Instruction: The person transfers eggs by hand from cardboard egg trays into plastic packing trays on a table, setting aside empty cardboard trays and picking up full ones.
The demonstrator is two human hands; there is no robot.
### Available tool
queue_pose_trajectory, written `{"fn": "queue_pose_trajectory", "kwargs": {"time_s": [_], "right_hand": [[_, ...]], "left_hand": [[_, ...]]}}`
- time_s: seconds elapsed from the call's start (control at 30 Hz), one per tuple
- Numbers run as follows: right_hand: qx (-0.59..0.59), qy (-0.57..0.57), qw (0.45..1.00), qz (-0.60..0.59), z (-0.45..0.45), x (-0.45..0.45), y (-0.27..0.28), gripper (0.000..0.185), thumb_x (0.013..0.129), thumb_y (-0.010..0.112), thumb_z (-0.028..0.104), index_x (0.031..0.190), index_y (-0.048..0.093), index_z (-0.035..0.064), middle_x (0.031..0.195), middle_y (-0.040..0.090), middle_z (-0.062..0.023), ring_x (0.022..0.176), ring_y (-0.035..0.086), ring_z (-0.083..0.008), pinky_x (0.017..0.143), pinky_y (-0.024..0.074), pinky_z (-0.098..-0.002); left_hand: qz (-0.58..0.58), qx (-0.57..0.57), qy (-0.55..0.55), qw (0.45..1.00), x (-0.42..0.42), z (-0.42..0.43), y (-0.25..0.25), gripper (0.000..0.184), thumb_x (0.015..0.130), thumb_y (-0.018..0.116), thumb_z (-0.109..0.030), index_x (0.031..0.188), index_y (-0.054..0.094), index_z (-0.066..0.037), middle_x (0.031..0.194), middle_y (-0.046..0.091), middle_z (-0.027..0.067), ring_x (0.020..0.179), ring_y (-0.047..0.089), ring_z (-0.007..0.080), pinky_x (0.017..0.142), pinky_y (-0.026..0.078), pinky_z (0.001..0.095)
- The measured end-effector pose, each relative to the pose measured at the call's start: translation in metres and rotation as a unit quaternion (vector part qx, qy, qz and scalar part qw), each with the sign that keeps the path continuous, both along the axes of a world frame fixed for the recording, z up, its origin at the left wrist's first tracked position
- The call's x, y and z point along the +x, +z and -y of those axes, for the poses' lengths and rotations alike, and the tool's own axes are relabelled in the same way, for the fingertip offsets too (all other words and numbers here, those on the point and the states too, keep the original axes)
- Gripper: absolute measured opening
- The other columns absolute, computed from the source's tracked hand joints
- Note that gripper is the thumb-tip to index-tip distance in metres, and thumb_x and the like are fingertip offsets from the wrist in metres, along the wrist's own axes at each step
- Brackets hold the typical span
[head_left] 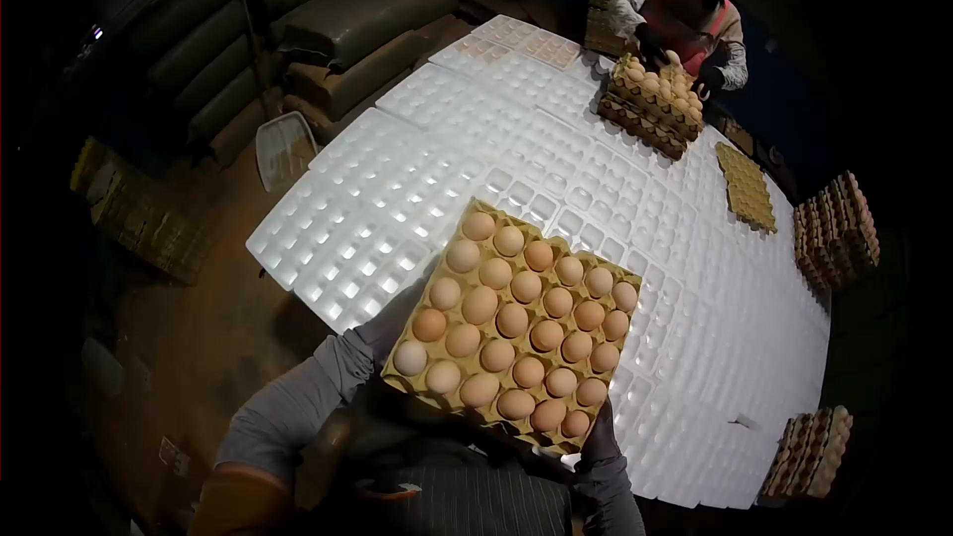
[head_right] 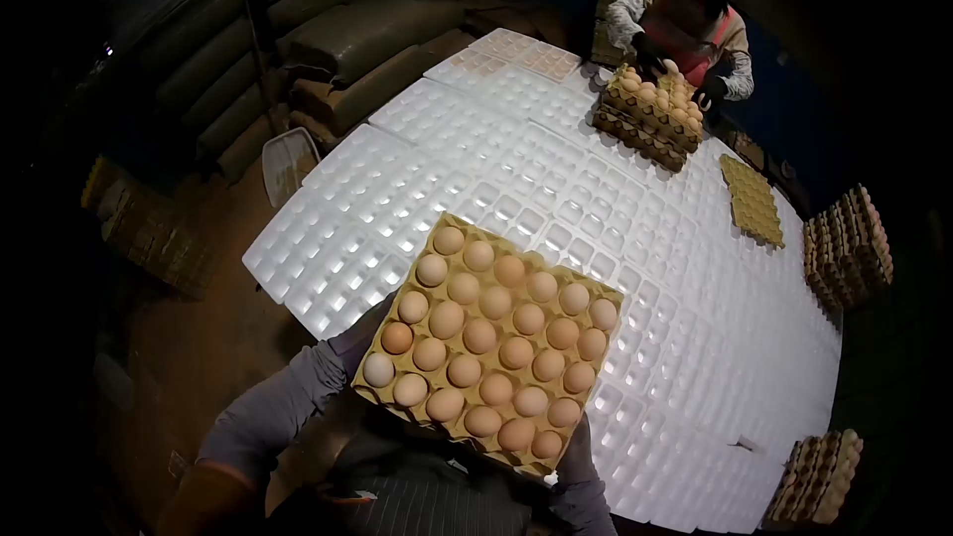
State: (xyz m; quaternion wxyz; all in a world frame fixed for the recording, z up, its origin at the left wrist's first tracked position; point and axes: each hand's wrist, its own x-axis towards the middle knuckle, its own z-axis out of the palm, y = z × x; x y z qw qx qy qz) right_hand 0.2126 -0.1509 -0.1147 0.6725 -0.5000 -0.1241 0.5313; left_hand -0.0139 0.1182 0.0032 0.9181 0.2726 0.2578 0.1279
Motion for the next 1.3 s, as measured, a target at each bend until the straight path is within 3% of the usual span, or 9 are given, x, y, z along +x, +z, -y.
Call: {"fn": "queue_pose_trajectory", "kwargs": {"time_s": [0.17, 0.27, 0.33, 0.47, 0.7, 0.83, 1.03, 1.17, 1.3], "right_hand": [[-0.05, -0.083, 0.995, -0.025, -0.036, -0.048, 0.023, 0.055, 0.105, 0.051, 0.037, 0.146, 0.044, 0.0016, 0.138, 0.058, -0.0131, 0.118, 0.064, -0.0246, 0.098, 0.056, -0.0391], [-0.086, -0.157, 0.983, -0.03, -0.048, -0.082, 0.054, 0.053, 0.104, 0.051, 0.035, 0.145, 0.046, 0.0019, 0.138, 0.059, -0.0115, 0.117, 0.064, -0.0225, 0.097, 0.0558, -0.0369], [-0.156, -0.052, 0.912, 0.375, -0.018, -0.049, 0.031, 0.046, 0.107, 0.046, 0.034, 0.134, 0.058, -0.0011, 0.135, 0.06, -0.0118, 0.121, 0.059, -0.0228, 0.101, 0.0482, -0.0354], [-0.262, -0.313, 0.835, 0.368, -0.054, -0.052, 0.094, 0.022, 0.1, 0.06, 0.008, 0.116, 0.067, -0.0059, 0.11, 0.07, -0.0066, 0.105, 0.062, -0.0134, 0.097, 0.0488, -0.0303], [-0.126, 0.066, 0.576, 0.805, -0.262, -0.017, 0.084, 0.041, 0.08, 0.076, 0.024, 0.115, 0.065, 0.0075, 0.11, 0.069, -0.0105, 0.111, 0.06, -0.0298, 0.098, 0.0467, -0.0429], [-0.158, 0.109, 0.701, 0.687, -0.272, -0.011, 0.087, 0.042, 0.082, 0.075, 0.023, 0.119, 0.066, 0.0066, 0.109, 0.07, -0.0111, 0.107, 0.064, -0.0269, 0.098, 0.0494, -0.0414], [-0.071, -0.001, 0.955, 0.289, -0.257, 0.018, 0.12, 0.038, 0.092, 0.068, 0.034, 0.122, 0.067, 0.0102, 0.104, 0.071, -0.0096, 0.096, 0.068, -0.0179, 0.089, 0.0541, -0.0374], [-0.217, 0.295, 0.617, 0.696, -0.271, -0.01, 0.114, 0.039, 0.092, 0.066, 0.041, 0.113, 0.062, 0.0084, 0.104, 0.068, -0.0139, 0.098, 0.069, -0.0313, 0.086, 0.0541, -0.0427], [-0.247, 0.281, 0.641, 0.671, -0.277, 0.004, 0.119, 0.033, 0.091, 0.063, 0.035, 0.11, 0.064, 0.0077, 0.102, 0.068, -0.0117, 0.092, 0.071, -0.032, 0.079, 0.0541, -0.0453]], "left_hand": [[0.003, -0.05, -0.141, 0.989, -0.004, -0.079, -0.064, 0.05, 0.109, 0.041, -0.042, 0.146, 0.045, -0.009, 0.132, 0.06, 0.0049, 0.118, 0.059, 0.0191, 0.098, 0.052, 0.0356], [-0.014, 0.5, -0.191, 0.845, -0.013, -0.113, -0.153, 0.044, 0.101, 0.057, -0.031, 0.135, 0.057, -0.003, 0.116, 0.071, 0.0117, 0.103, 0.067, 0.0208, 0.091, 0.053, 0.036], [-0.105, 0.451, -0.261, 0.847, -0.008, -0.14, -0.119, 0.043, 0.102, 0.058, -0.029, 0.136, 0.058, -0.002, 0.119, 0.07, 0.0115, 0.107, 0.065, 0.0173, 0.093, 0.052, 0.0344], [-0.145, 0.551, -0.148, 0.808, 0.007, -0.194, -0.069, 0.034, 0.1, 0.063, -0.027, 0.124, 0.07, -0.003, 0.113, 0.074, 0.0112, 0.101, 0.069, 0.0167, 0.089, 0.054, 0.0331], [-0.026, 0.83, -0.139, 0.54, 0.075, -0.189, -0.05, 0.036, 0.094, 0.069, -0.029, 0.126, 0.069, -0.013, 0.125, 0.068, 0.016, 0.128, 0.057, 0.034, 0.108, 0.045, 0.044], [-0.028, 0.86, -0.179, 0.478, 0.089, -0.18, -0.06, 0.04, 0.095, 0.065, -0.03, 0.128, 0.063, -0.008, 0.123, 0.067, 0.0189, 0.123, 0.056, 0.0321, 0.108, 0.044, 0.0433], [-0.056, 0.732, -0.245, 0.633, 0.082, -0.187, -0.046, 0.046, 0.095, 0.068, -0.029, 0.135, 0.061, -0.008, 0.124, 0.067, 0.0162, 0.122, 0.06, 0.0299, 0.105, 0.047, 0.0415], [0.006, 0.125, -0.069, 0.99, 0.064, -0.204, -0.041, 0.024, 0.1, 0.058, -0.012, 0.12, 0.061, 0.001, 0.117, 0.063, 0.0071, 0.107, 0.068, 0.0225, 0.098, 0.055, 0.0364], [-0.125, 0.633, -0.258, 0.719, 0.055, -0.182, -0.029, 0.044, 0.094, 0.07, -0.032, 0.127, 0.061, -0.003, 0.122, 0.058, 0.0142, 0.112, 0.064, 0.0271, 0.094, 0.055, 0.0424]]}}
